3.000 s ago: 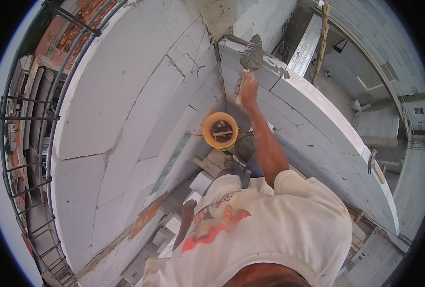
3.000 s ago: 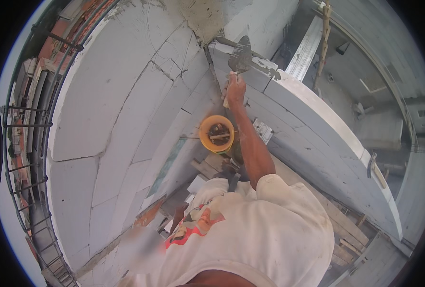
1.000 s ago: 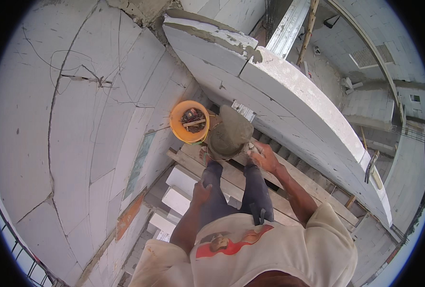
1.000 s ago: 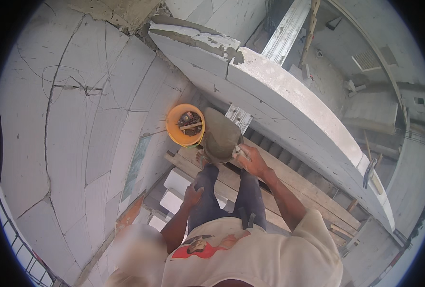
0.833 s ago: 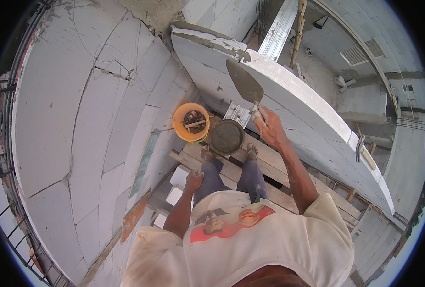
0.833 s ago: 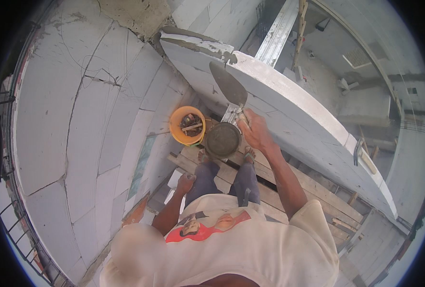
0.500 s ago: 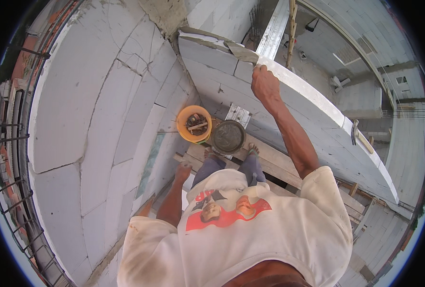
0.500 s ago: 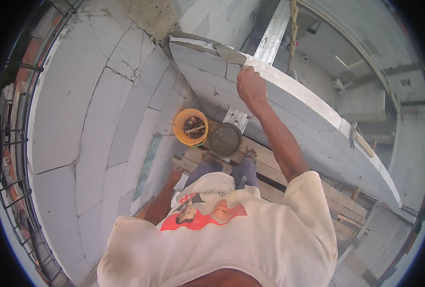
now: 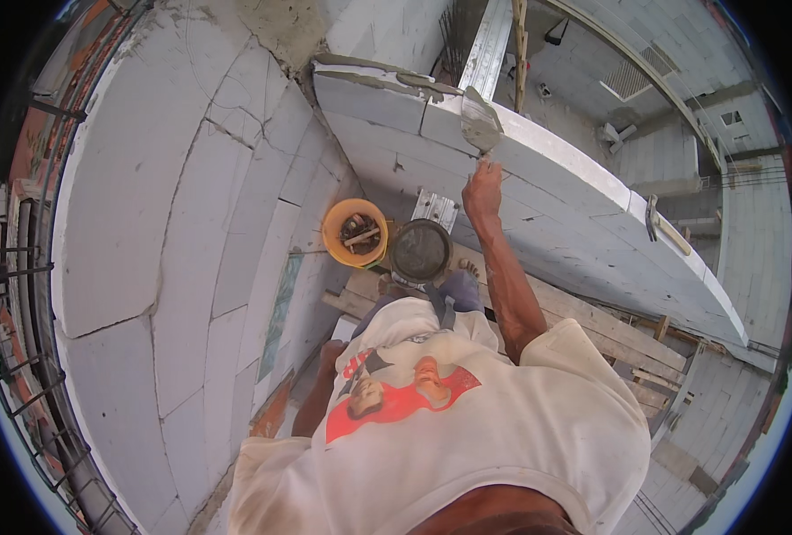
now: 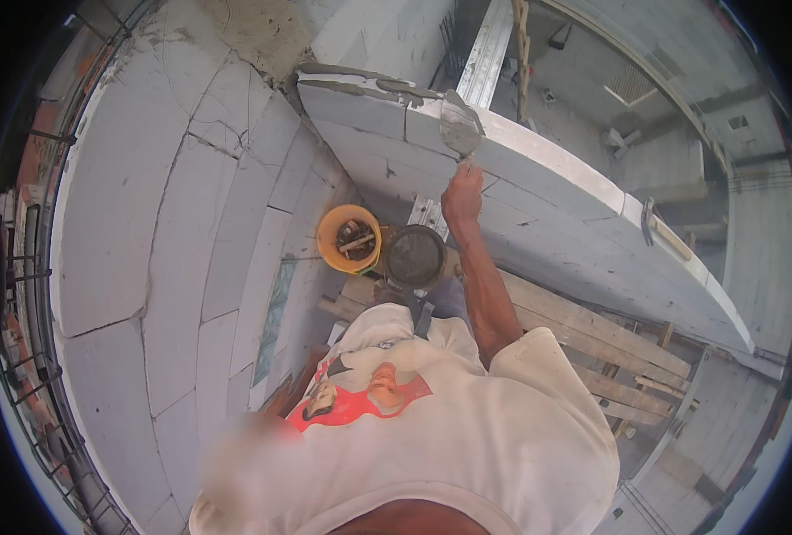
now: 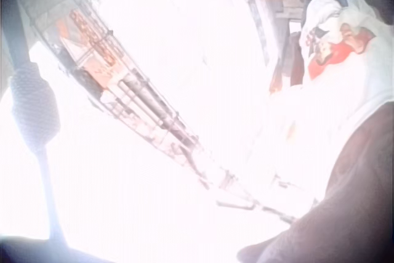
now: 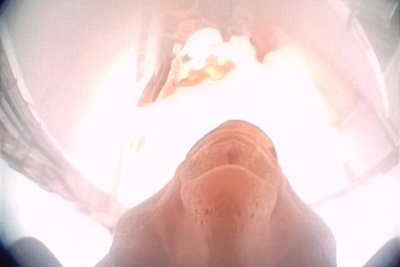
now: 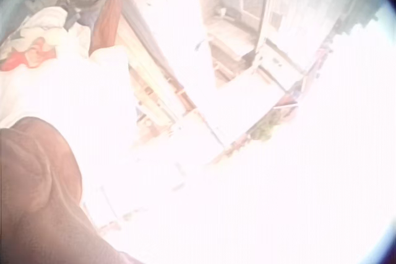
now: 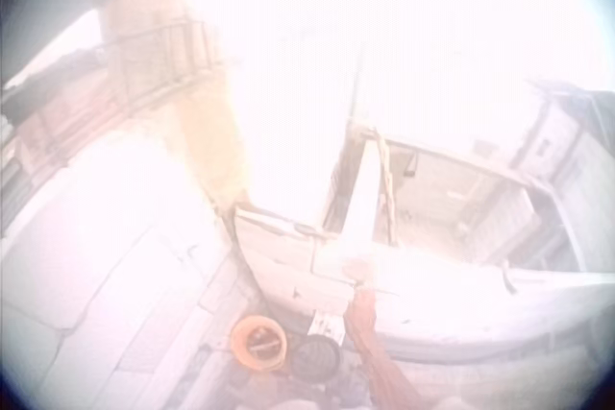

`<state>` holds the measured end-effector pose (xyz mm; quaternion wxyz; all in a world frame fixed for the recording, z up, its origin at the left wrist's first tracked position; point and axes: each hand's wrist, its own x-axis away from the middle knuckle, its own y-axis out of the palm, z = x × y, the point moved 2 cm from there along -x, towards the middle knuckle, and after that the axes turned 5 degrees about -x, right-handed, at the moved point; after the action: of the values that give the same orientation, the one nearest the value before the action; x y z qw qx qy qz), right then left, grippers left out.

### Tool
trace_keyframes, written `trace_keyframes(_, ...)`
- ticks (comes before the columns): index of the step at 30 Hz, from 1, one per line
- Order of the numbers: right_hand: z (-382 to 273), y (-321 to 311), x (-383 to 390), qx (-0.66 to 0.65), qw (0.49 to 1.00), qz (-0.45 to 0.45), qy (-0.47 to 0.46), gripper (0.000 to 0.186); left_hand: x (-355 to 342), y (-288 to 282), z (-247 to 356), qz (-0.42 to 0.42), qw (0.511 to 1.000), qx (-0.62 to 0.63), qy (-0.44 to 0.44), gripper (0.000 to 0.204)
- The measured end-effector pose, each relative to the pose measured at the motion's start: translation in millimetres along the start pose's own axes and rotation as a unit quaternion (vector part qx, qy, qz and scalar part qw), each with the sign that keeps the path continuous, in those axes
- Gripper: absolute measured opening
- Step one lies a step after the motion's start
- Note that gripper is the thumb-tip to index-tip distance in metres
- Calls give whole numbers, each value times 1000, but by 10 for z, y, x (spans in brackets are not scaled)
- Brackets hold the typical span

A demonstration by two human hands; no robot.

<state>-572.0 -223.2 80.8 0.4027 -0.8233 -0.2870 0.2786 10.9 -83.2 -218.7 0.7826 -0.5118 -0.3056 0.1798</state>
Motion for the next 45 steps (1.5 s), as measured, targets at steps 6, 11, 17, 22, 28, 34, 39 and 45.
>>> trace_keyframes(6, 12, 445, 641, -96, 984, -116, -91, 57, -182, -746, 176, -69, 859, 363, -356, 25)
trace_keyframes(11, 287, 307, 1185, -152, 943, -294, 17, 53, -656, -1327, 920, -98, 815, 421, -386, 65)
trace_keyframes(17, 1358, 965, 1804, -42, 889, -451, 65, 39, -1240, -1515, 1980, -353, 809, 261, -392, 114)
trace_keyframes(22, 2208, 2034, 1982, 118, 812, -562, 99, 41, -1484, -848, 2319, -350, 765, 207, -499, 113)
trace_keyframes(28, 2747, 3473, 1848, 215, 803, -555, 39, 38, -1712, -395, 2312, -304, 724, 222, -578, 91)
trace_keyframes(34, 2955, 4049, 2278, 156, 750, -638, -76, 31, -1577, -154, 2555, -277, 721, 218, -596, 87)
trace_keyframes(39, 3229, 3635, 2155, 3, 765, -641, 52, 43, -1606, -162, 2569, -260, 734, 218, -588, 85)
trace_keyframes(45, 2797, 2296, 1888, -124, 757, -636, 79, 53, -1635, -495, 2415, -249, 754, 227, -564, 84)
